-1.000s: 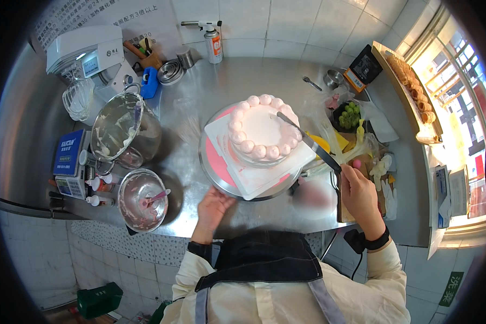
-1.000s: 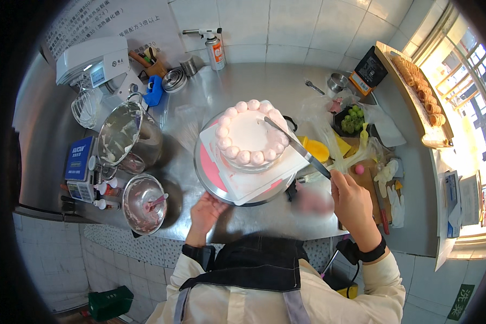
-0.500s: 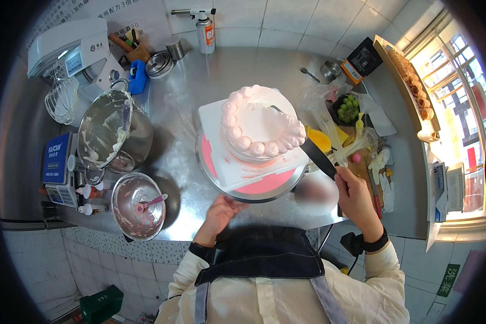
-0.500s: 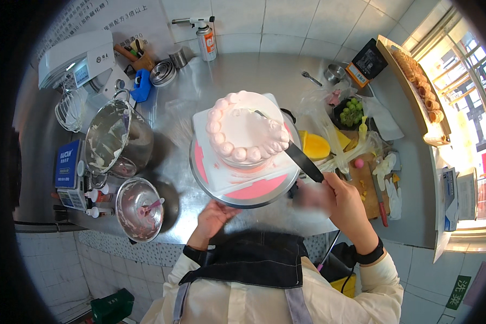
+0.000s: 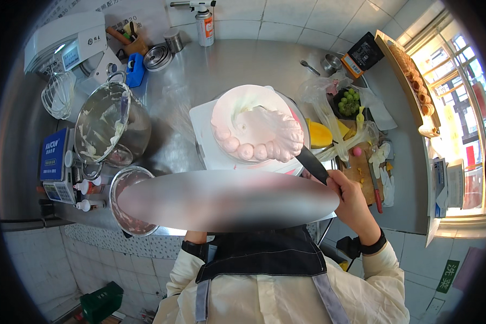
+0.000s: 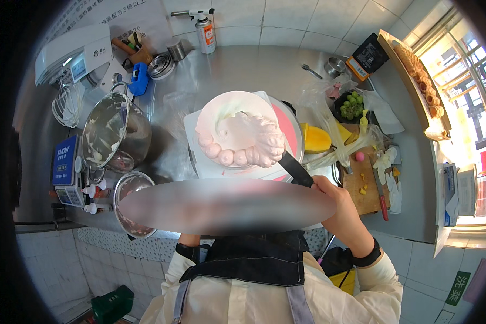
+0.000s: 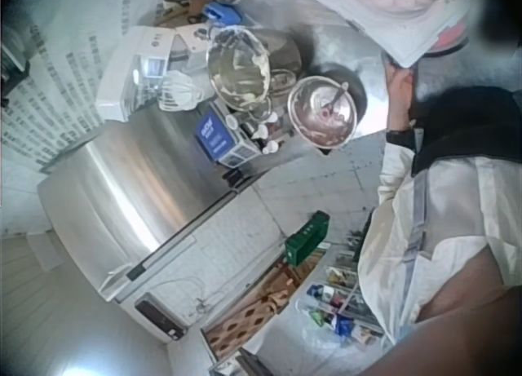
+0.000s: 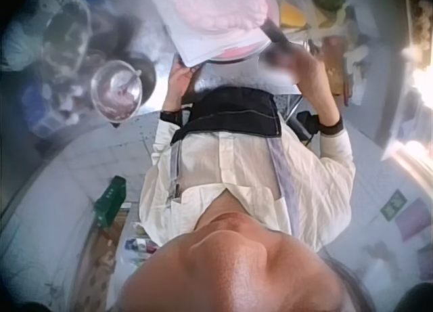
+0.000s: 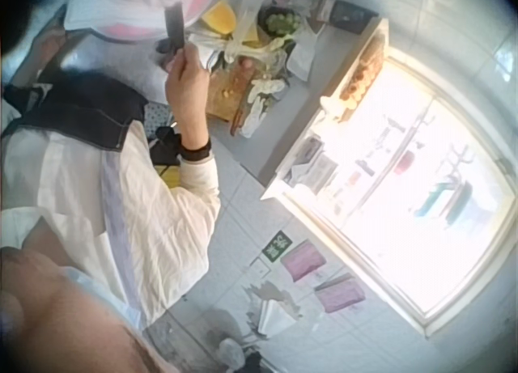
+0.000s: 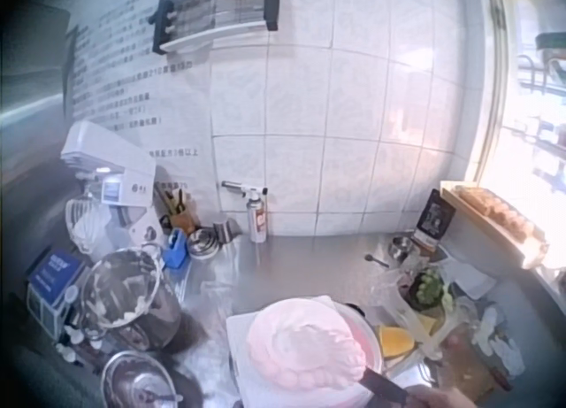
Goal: The person frosts a cake with white cream using a spatula, smooths the sides and top, and then cleans a small tray with a cloth at a sink.
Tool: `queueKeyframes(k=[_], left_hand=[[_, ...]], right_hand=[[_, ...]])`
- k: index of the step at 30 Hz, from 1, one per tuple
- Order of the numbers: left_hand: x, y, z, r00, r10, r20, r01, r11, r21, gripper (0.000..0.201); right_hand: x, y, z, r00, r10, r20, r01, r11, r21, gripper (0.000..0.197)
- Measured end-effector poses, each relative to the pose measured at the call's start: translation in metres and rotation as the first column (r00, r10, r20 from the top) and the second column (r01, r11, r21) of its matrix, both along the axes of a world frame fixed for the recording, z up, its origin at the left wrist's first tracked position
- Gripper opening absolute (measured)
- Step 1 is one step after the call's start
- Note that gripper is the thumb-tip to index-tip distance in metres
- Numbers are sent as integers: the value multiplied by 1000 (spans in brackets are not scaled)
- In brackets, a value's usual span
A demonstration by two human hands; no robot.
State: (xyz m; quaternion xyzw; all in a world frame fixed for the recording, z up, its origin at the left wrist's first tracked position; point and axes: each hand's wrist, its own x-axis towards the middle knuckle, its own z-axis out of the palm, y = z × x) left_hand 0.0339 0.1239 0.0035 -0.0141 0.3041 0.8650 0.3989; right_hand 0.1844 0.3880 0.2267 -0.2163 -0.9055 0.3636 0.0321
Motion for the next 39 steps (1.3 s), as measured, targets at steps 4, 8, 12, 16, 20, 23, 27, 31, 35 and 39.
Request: queueKeyframes(k=[4,8,12,16,20,23,27,31,35,39], left_hand=[[9,5,28,979,-104,-175,97,994,-47,58],[11,6,32,964,-133,-230,129,991,-32,62],[16,7,29,965,-113,-238,110,994,-29,61],[28,-1,30,967,-125,-220,123,992,-23,58],[43,-27,23,915,-265,-304,227,961,-156,54],[62,-60,22,930,-269,-250,219,953,-208,50],[86,-129,-18,933,-32,-359,-108,926,-362,45],[82,-198,-21,810,548,-206,-568,651,-503,49],[72,-202,-2,733,677,-57,-670,706,-228,58],[62,-195,5,758,652,22,-653,758,14,62]], right_hand=[[4,-9,0,1000,30,-11,-31,991,-129,17],[8,-10,-17,999,36,-6,-36,938,-345,18],[0,-19,3,975,56,216,115,704,-701,14],[-11,-27,8,975,150,166,74,482,-873,17],[-33,-57,24,962,246,122,-31,537,-843,18],[-56,-92,23,900,435,-33,-271,499,-823,19],[-92,-165,-24,756,644,-116,-449,382,-808,29],[-119,-221,-116,549,770,-326,-836,507,-211,38],[-119,-247,-166,559,812,-167,-763,583,281,49],[-101,-227,-163,555,831,-39,-689,485,539,55]])
